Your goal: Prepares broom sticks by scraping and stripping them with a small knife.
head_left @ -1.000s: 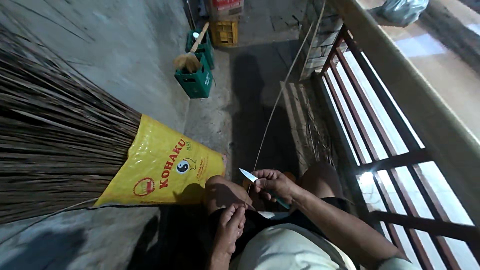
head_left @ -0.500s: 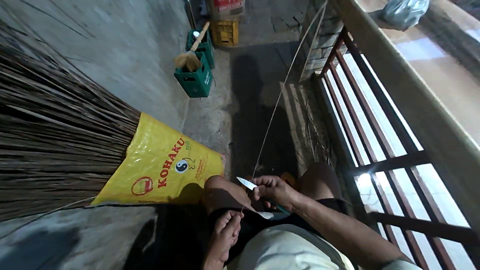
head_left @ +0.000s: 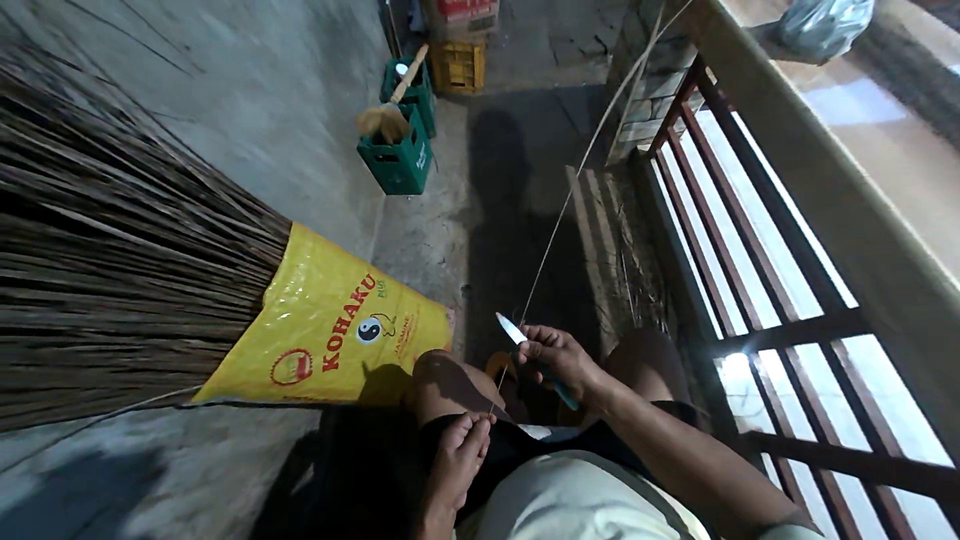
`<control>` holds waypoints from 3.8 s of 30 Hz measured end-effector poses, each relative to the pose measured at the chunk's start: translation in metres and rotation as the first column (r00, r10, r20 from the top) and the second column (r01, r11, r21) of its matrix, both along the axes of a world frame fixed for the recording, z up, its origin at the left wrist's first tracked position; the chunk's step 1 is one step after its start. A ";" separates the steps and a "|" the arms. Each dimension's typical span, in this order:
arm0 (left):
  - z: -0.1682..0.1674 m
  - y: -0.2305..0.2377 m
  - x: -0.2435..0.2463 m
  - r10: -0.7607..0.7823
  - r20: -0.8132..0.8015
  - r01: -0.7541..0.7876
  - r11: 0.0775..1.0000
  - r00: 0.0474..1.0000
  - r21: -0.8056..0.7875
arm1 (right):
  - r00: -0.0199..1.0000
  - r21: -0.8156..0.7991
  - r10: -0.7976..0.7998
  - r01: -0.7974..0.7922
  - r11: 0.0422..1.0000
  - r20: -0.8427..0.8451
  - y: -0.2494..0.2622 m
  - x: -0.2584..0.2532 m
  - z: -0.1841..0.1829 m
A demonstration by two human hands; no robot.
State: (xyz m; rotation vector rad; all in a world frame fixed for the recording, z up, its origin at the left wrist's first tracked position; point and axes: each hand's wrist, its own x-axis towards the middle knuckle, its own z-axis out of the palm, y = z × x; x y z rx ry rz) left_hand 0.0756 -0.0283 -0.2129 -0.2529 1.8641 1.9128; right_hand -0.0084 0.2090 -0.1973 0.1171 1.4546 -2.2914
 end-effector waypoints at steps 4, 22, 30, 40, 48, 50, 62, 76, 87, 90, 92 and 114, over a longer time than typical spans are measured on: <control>0.004 0.003 -0.011 -0.005 0.006 0.004 0.997 1.000 0.079 | 0.963 0.031 0.256 -0.254 0.967 -0.083 -0.022 0.031 -0.008; 0.005 -0.007 -0.004 -0.034 -0.040 0.036 0.997 0.999 0.065 | 0.996 0.013 0.078 -0.079 0.997 0.036 0.006 0.008 0.003; 0.000 -0.009 0.003 -0.020 -0.015 0.021 0.999 1.000 0.040 | 0.971 -0.040 0.237 -0.237 0.971 0.015 -0.006 0.029 -0.004; -0.001 -0.012 0.008 0.014 -0.037 -0.016 0.999 0.999 -0.045 | 0.998 0.043 0.036 -0.038 0.998 0.044 0.012 0.000 -0.003; -0.001 -0.003 0.004 0.068 -0.139 -0.079 0.994 0.988 -0.076 | 0.972 0.017 0.234 -0.234 0.972 0.020 -0.017 0.032 -0.006; -0.002 -0.006 0.006 0.061 -0.146 -0.072 0.995 0.987 -0.070 | 0.989 0.011 0.143 -0.143 0.990 0.040 -0.003 0.015 -0.005; 0.000 -0.015 0.012 0.009 -0.002 -0.009 1.000 1.000 -0.028 | 0.996 0.017 -0.015 0.013 1.000 0.086 0.010 0.001 -0.003; 0.004 0.016 -0.016 0.079 -0.244 -0.107 0.989 0.967 -0.103 | 0.991 -0.036 0.113 -0.116 0.993 -0.074 -0.031 0.036 -0.008; -0.003 -0.001 0.002 0.067 -0.036 -0.065 0.996 0.997 0.060 | 0.999 -0.069 0.050 -0.049 0.996 0.020 -0.010 0.018 -0.004; -0.002 -0.007 0.008 0.064 0.007 -0.065 0.992 0.998 0.109 | 0.998 -0.040 0.067 -0.067 0.997 -0.005 -0.010 0.022 -0.002; 0.000 -0.014 0.012 0.036 0.032 -0.040 0.992 0.999 0.119 | 1.000 -0.017 -0.016 0.016 1.000 -0.006 0.001 0.011 0.002; 0.006 0.000 -0.002 0.014 0.167 -0.055 0.969 0.986 0.241 | 0.986 -0.028 0.166 -0.167 0.986 -0.021 -0.014 0.022 -0.013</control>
